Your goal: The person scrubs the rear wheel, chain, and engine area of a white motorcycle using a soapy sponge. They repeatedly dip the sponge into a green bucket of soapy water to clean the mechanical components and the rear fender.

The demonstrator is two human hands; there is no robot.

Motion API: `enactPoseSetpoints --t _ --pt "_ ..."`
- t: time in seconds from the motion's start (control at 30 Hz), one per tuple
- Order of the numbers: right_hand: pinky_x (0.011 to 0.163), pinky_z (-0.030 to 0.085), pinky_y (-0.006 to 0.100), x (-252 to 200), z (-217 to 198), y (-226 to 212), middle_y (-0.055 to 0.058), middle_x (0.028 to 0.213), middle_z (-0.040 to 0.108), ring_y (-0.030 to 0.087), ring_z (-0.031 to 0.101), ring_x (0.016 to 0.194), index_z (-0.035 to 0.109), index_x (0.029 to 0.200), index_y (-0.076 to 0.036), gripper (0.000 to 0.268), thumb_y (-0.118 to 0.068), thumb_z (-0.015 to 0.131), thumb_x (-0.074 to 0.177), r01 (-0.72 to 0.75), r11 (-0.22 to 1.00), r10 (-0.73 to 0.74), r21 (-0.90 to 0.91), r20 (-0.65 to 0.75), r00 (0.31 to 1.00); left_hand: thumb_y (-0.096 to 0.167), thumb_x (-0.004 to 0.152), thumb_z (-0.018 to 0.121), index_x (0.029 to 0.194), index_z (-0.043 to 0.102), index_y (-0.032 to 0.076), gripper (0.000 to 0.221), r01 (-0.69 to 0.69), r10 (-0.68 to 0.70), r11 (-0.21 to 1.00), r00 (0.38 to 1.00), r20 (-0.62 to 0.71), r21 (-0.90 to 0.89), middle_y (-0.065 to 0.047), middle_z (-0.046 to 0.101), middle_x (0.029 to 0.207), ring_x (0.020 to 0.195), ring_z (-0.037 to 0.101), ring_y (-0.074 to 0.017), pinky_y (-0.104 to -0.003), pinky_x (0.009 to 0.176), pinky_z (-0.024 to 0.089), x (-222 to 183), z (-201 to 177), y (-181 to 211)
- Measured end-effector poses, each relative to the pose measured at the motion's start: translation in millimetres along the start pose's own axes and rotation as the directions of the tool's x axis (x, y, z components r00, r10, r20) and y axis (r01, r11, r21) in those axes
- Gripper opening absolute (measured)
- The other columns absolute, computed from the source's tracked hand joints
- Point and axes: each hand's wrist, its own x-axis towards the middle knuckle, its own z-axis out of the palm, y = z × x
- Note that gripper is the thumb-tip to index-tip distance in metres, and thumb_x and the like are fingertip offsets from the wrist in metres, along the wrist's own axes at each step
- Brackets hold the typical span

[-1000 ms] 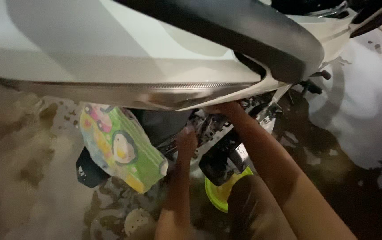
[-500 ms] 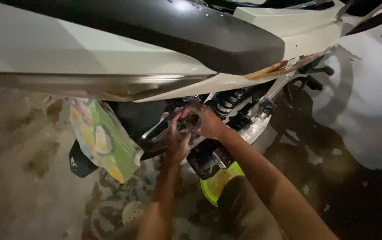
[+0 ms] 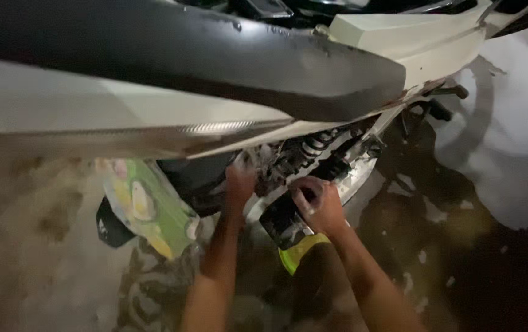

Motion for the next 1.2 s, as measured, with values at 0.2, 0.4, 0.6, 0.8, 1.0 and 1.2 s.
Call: enactPoseSetpoints --t 0.2,0.4,0.6,0.8,1.0,1.2 --pt "0.082 0.058 0.046 14 4 34 0.019 0.11 0.077 0.035 0.074 0.093 0.079 0.107 -0.008 0.046 -0.045 0.072 0.079 -0.022 0.947 0.024 -0.321 0.003 1.0 0.021 0.106 0.062 0.138 0.054 -0.008 0.045 0.013 -0.068 0.983 0.952 -0.299 -0.182 -0.029 0.061 0.128 0.104 0.062 -0.0359 -0.049 0.092 0.053 -9 70 -62" --pt "0.074 0.059 0.043 26 -5 45 0.019 0.091 0.078 0.031 0.075 0.073 0.078 0.1 -0.004 0.044 -0.045 0.067 0.091 -0.247 0.96 0.247 -0.132 -0.014 0.969 0.027 0.107 0.062 0.14 0.052 -0.006 0.048 -0.015 -0.12 0.96 0.882 -0.456 -0.281 -0.023 0.063 0.122 0.099 0.062 -0.0317 -0.046 0.089 0.053 -49 85 -47" --pt "0.069 0.059 0.042 31 -6 30 0.015 0.089 0.079 0.029 0.075 0.07 0.079 0.096 -0.003 0.043 -0.044 0.067 0.09 -0.241 0.967 0.241 -0.078 -0.006 0.97 0.032 0.108 0.061 0.143 0.05 -0.003 0.051 -0.074 -0.102 0.904 0.919 -0.38 -0.421 -0.017 0.065 0.116 0.095 0.062 -0.0276 -0.043 0.086 0.053 -49 63 -44" --pt "0.069 0.059 0.04 35 -2 31 0.017 0.088 0.079 0.028 0.075 0.069 0.078 0.095 0.0 0.045 -0.043 0.067 0.092 -0.236 0.965 0.231 -0.113 -0.06 0.971 0.026 0.105 0.056 0.151 0.044 0.002 0.053 0.519 -0.474 0.834 0.848 0.237 -0.188 -0.018 0.067 0.103 0.086 0.061 -0.0297 -0.044 0.077 0.049 9 49 -67" --pt "0.073 0.06 0.041 33 -5 33 0.018 0.09 0.078 0.03 0.076 0.074 0.08 0.095 -0.001 0.039 -0.038 0.068 0.092 -0.271 0.954 0.267 -0.13 -0.045 0.963 0.022 0.105 0.054 0.158 0.041 -0.002 0.059 0.127 -0.272 0.901 0.911 0.311 0.415 -0.019 0.069 0.103 0.089 0.063 -0.0316 -0.043 0.077 0.05 6 61 -105" --pt "0.077 0.06 0.041 28 1 33 0.02 0.094 0.078 0.03 0.077 0.079 0.078 0.098 0.001 0.037 -0.035 0.069 0.094 -0.313 0.944 0.305 -0.104 -0.085 0.949 0.021 0.096 0.061 0.152 0.042 -0.006 0.065 0.413 -0.37 0.898 0.895 0.251 -0.15 -0.02 0.066 0.121 0.098 0.067 -0.0337 -0.047 0.076 0.056 -19 67 -127"
